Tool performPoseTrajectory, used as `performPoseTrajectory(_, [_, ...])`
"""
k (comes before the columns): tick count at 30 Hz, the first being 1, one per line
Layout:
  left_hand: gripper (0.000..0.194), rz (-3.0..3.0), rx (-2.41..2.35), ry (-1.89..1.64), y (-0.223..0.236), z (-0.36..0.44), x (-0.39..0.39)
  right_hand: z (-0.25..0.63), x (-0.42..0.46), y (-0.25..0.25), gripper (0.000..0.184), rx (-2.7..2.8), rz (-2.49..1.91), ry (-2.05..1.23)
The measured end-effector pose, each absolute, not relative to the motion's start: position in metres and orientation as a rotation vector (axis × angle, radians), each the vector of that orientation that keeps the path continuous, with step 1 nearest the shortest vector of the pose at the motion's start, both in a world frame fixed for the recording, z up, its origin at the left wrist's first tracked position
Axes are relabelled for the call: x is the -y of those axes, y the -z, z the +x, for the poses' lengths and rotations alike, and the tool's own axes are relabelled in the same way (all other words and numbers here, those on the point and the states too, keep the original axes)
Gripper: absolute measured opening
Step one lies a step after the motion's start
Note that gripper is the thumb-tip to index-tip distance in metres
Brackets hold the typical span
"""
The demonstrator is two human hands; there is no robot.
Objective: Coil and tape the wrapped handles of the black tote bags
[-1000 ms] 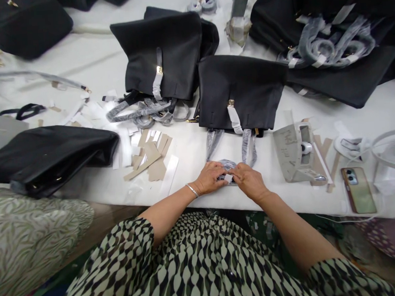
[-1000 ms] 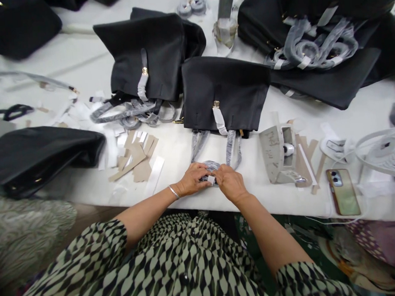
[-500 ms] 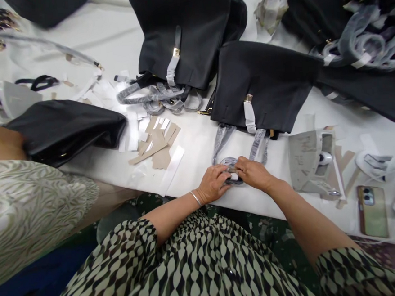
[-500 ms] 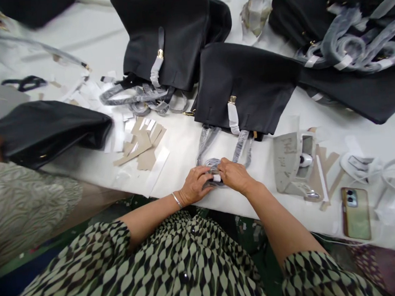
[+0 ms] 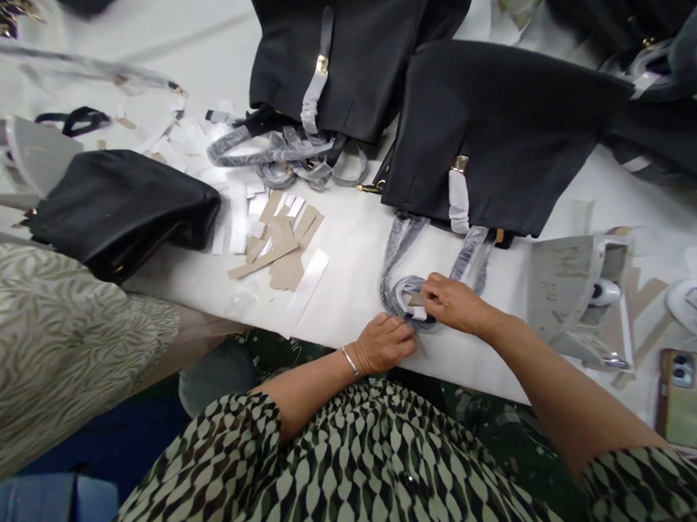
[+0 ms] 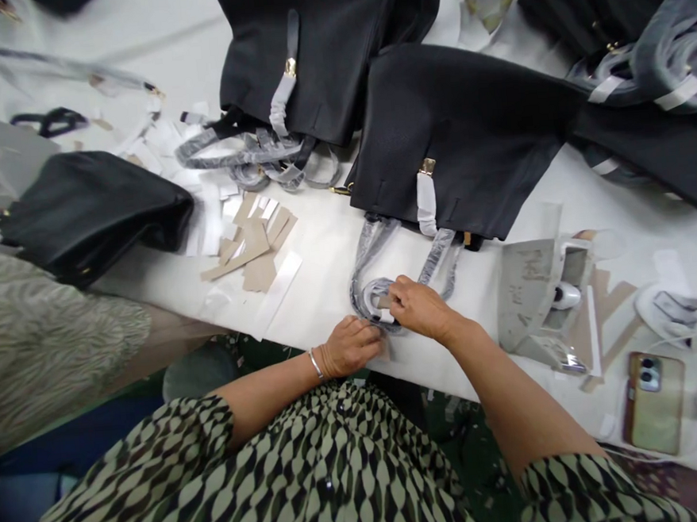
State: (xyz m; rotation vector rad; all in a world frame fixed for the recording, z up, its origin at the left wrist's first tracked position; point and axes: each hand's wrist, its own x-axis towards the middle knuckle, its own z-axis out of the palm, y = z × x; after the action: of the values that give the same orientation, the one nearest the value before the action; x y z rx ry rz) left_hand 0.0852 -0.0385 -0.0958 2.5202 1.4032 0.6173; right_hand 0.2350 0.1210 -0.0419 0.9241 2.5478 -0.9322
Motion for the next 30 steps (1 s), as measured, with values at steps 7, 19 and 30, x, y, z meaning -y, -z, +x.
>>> performPoseTrajectory(7, [0.014, 2.512, -1.485, -0.506, 0.082, 0.096, 0.025, 0.234, -0.125, 0.047, 0.016, -2.577, 0.794, 0.967])
performPoseTrajectory(19, [0.012, 2.456, -1.517, -0.512, 0.075, 0.086, 0.016, 0.261, -0.099, 0.045, 0.022, -2.905, 0.951, 0.903])
performPoseTrajectory(30, [0.02, 2.12, -1.709, -0.723, 0.084, 0.094, 0.015, 0.252, -0.096, 0.052, 0.016, -2.884, 1.249, 1.372])
